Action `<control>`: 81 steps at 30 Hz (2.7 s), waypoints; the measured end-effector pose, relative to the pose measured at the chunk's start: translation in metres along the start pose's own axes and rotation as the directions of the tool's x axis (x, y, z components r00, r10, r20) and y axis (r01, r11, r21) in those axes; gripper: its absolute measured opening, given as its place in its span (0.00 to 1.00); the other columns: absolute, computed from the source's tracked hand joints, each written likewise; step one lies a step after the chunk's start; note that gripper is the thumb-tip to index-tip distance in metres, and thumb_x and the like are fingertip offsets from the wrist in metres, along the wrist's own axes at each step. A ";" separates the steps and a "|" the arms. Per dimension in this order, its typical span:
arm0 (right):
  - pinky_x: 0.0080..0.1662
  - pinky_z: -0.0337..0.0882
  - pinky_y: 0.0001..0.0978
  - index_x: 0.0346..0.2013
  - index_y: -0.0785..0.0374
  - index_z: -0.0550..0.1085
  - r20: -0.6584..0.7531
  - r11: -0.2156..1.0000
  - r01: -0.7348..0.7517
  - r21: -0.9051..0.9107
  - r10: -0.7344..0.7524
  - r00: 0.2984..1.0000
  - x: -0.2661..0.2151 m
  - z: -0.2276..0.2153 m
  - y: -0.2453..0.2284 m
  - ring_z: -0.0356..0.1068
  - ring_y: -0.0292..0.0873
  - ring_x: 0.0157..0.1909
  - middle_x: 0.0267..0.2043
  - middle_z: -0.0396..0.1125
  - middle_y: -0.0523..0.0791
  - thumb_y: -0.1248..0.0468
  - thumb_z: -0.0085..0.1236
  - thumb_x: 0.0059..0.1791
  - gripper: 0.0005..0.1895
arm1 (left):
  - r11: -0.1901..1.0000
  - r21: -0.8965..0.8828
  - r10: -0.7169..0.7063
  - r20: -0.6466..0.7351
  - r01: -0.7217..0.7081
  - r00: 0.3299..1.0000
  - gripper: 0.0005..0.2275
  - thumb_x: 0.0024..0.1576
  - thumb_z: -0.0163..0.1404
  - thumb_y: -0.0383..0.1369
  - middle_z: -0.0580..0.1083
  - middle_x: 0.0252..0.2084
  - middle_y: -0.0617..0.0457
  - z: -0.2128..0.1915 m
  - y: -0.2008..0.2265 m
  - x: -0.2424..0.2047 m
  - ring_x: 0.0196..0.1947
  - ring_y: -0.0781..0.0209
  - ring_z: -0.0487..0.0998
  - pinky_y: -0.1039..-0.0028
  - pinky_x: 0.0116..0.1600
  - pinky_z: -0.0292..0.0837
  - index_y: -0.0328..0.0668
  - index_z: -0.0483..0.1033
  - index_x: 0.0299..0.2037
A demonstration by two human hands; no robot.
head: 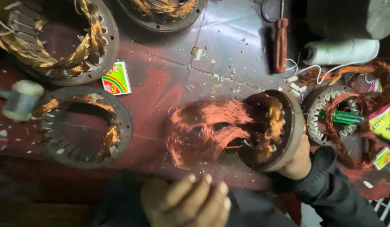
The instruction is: The person winds copper wire around a stator core, using pliers to cut and tuck the wire ends into slots. The person handles multiple stator cores and copper wire bundles on a cluttered workbench.
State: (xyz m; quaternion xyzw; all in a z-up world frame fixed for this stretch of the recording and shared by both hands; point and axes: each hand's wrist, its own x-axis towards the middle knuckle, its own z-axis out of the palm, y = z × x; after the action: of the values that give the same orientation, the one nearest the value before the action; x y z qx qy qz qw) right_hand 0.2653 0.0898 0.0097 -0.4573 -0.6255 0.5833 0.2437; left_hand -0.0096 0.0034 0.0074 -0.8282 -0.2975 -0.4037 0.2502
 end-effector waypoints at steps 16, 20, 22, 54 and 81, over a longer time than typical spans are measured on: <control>0.34 0.63 0.48 0.39 0.64 0.75 0.283 0.464 0.559 -0.687 -0.539 0.794 -0.009 -0.039 0.060 0.65 0.56 0.29 0.34 0.67 0.49 0.64 0.65 0.35 0.19 | 0.846 0.164 -0.518 0.476 0.507 0.711 0.21 0.63 0.57 0.39 0.77 0.54 0.47 -0.019 0.025 0.006 0.58 0.53 0.77 0.60 0.61 0.63 0.34 0.70 0.61; 0.33 0.61 0.45 0.39 0.64 0.74 0.285 0.540 0.581 -0.609 -0.535 0.796 -0.011 -0.043 0.058 0.65 0.55 0.28 0.33 0.66 0.48 0.68 0.63 0.37 0.16 | 0.864 0.221 -0.495 0.533 0.452 0.686 0.21 0.65 0.52 0.31 0.80 0.55 0.55 -0.014 0.026 0.001 0.62 0.61 0.76 0.63 0.69 0.52 0.39 0.64 0.68; 0.31 0.62 0.43 0.41 0.65 0.75 0.278 0.588 0.558 -0.585 -0.501 0.820 -0.011 -0.044 0.053 0.65 0.53 0.27 0.33 0.67 0.49 0.70 0.62 0.37 0.18 | 0.929 0.197 -0.370 0.528 0.313 0.765 0.21 0.68 0.52 0.31 0.77 0.47 0.56 -0.010 0.020 -0.003 0.59 0.63 0.77 0.62 0.71 0.51 0.42 0.63 0.70; 0.36 0.63 0.40 0.35 0.55 0.76 0.555 0.068 0.638 -0.767 -0.429 0.712 0.006 -0.070 0.000 0.63 0.45 0.33 0.31 0.63 0.39 0.58 0.63 0.38 0.12 | 0.954 0.100 0.121 0.733 -0.281 0.670 0.13 0.59 0.45 0.32 0.76 0.36 0.57 -0.034 -0.058 0.025 0.41 0.67 0.78 0.74 0.63 0.62 0.41 0.78 0.50; 0.39 0.64 0.34 0.46 0.63 0.74 0.302 0.402 0.638 -0.657 -0.635 0.711 -0.001 -0.058 0.005 0.65 0.43 0.41 0.42 0.65 0.42 0.61 0.53 0.45 0.17 | 0.765 -0.036 -0.387 0.772 0.643 0.504 0.21 0.46 0.63 0.26 0.74 0.45 0.39 0.042 -0.011 0.074 0.46 0.38 0.77 0.58 0.51 0.73 0.29 0.72 0.50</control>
State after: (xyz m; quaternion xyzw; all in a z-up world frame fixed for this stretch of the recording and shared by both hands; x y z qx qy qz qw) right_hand 0.3157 0.1175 0.0169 -0.2399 -0.9273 0.1504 0.2451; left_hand 0.0420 0.0601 0.0465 -0.8159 -0.5375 -0.1400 -0.1606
